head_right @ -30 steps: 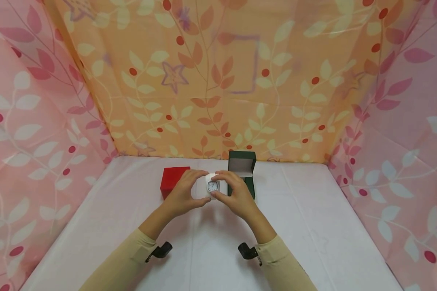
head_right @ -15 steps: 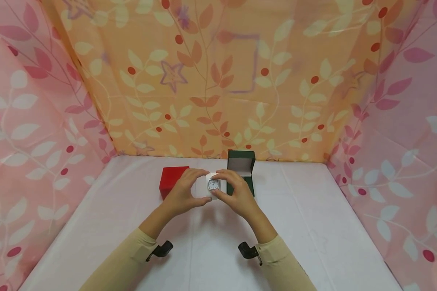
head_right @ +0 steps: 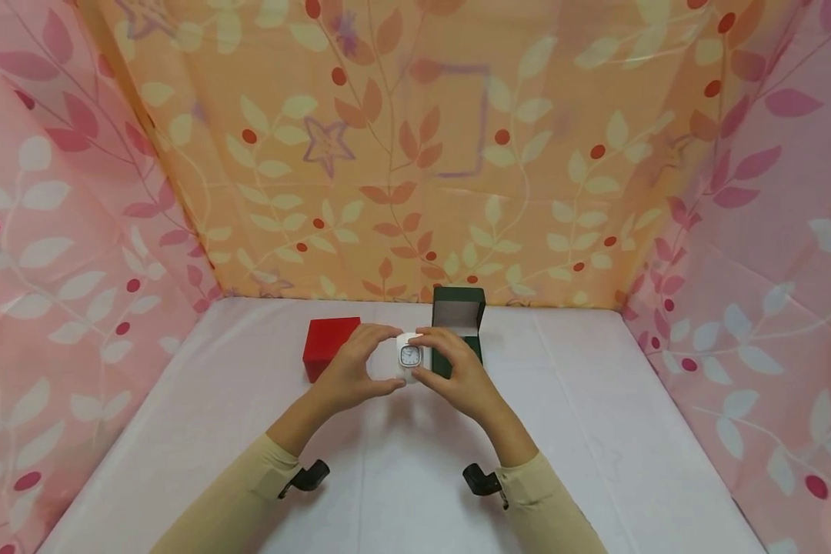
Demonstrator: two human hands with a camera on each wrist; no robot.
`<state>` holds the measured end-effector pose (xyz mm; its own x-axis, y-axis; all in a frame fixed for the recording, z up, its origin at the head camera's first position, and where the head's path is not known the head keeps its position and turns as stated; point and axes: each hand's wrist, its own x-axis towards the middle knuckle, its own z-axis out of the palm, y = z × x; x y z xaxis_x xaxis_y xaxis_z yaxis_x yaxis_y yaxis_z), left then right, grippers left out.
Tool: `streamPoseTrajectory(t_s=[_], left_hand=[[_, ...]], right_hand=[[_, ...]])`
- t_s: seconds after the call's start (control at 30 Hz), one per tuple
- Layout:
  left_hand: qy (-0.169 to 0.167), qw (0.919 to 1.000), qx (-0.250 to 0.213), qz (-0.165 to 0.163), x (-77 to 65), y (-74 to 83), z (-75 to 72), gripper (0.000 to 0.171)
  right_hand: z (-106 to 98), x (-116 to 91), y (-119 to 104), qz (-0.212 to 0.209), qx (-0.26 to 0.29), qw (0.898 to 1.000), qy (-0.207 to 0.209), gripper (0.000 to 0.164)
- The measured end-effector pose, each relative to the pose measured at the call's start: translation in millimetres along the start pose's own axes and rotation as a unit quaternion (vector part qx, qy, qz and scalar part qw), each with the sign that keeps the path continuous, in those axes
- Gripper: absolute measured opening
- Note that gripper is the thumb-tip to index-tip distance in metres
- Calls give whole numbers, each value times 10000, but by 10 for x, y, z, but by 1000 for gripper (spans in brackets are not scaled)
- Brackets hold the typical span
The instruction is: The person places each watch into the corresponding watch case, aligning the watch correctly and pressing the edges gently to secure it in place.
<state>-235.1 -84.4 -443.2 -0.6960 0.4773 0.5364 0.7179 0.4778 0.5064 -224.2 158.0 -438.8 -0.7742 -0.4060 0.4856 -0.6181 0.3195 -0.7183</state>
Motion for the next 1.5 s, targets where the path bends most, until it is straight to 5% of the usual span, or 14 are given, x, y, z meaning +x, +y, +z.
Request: streamPoseTrajectory(t_s=[0.43,0.93,1.5], left_hand=[[-53,9996,-241,-113,44,68,52,79],[-82,9997,-188,139,102,135,158,81],[-262,9993,238,74,304,223,248,81]], right_hand=[[-251,-128,50,254,-381,9978,-489,80],[-389,-199,107,-392,-991,9940,-235,83],[-569,-221,244,-536,-976,9937,-118,81]])
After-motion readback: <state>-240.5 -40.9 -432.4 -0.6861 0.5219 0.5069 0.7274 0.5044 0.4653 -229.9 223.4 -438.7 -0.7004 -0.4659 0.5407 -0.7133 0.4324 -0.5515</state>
